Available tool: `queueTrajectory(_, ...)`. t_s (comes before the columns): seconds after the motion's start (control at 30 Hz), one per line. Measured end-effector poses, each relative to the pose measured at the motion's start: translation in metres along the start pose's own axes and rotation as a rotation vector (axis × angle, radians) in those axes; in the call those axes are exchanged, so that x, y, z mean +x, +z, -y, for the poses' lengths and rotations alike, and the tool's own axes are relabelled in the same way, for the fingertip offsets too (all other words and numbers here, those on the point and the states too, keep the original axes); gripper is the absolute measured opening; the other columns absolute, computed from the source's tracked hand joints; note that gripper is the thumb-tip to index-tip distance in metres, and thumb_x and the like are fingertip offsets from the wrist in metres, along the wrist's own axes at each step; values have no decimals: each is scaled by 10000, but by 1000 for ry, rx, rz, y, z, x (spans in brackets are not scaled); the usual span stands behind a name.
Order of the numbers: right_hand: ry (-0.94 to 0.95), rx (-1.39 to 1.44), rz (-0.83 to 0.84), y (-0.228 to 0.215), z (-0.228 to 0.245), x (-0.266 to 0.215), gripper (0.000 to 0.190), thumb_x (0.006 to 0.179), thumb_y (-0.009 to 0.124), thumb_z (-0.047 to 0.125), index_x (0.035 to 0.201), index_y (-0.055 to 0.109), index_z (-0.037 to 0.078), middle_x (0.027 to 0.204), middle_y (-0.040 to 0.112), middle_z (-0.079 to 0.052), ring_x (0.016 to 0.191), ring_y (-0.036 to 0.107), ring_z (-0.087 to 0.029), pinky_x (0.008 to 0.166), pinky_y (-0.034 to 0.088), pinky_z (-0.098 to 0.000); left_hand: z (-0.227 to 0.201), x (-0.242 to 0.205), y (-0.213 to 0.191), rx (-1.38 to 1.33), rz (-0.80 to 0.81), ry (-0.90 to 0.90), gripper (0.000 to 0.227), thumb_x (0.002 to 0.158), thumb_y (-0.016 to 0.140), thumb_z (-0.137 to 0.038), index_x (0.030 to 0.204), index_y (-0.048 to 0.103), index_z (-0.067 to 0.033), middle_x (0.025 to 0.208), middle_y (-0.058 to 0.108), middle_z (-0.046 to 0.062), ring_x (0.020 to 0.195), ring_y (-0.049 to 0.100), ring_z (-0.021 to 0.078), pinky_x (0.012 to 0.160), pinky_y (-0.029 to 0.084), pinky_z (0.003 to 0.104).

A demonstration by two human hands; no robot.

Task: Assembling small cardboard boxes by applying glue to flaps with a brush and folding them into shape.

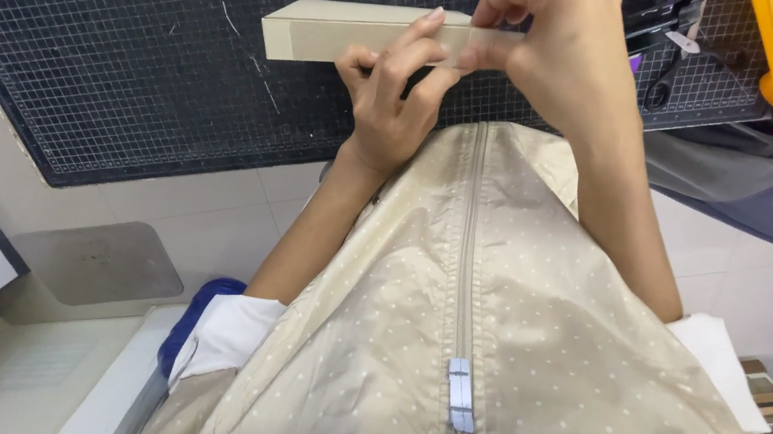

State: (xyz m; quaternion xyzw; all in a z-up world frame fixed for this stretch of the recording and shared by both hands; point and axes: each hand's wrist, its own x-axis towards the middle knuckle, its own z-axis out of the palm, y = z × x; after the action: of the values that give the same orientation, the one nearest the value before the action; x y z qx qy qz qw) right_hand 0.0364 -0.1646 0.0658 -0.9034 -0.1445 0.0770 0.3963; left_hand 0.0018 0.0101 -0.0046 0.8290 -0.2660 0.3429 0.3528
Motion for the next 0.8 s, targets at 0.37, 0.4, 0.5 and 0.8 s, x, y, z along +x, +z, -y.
queueTrajectory(0.37, 442, 326, -367, 42, -15, -21, 397, 1086, 392, 436, 867, 540, 140, 768, 515, 27, 724, 482, -95, 660, 396, -290, 0, 19, -7, 227, 193, 25, 157, 987, 755, -158, 1123, 758, -234, 1182, 693, -87, 1078, 660, 155, 824, 281, 368)
queueTrajectory(0.4, 452, 331, -372, 46, -4, -24, 397, 1086, 392, 436, 867, 540, 140, 768, 515, 27, 724, 482, -95, 660, 396, -290, 0, 25, -11, 221, 204, 30, 157, 987, 755, -158, 1123, 758, -234, 1182, 693, -87, 1078, 660, 155, 824, 281, 368)
queueTrajectory(0.5, 431, 581, -420, 58, 18, -32, 358, 1084, 491, 321, 800, 343, 160, 734, 415, 35, 681, 423, -59, 597, 429, -227, 1, 34, -17, 206, 289, 113, 74, 1008, 720, -164, 1062, 755, -200, 1150, 702, -43, 1049, 677, 164, 851, 277, 361)
queueTrajectory(0.8, 386, 528, -573, 75, 14, -31, 346, 1088, 490, 265, 779, 399, 137, 728, 397, 50, 683, 348, -63, 613, 338, -256, 5, 41, -13, 91, 340, 122, 72, 983, 707, -116, 1030, 759, -100, 1084, 677, 33, 932, 695, 219, 896, 482, 456)
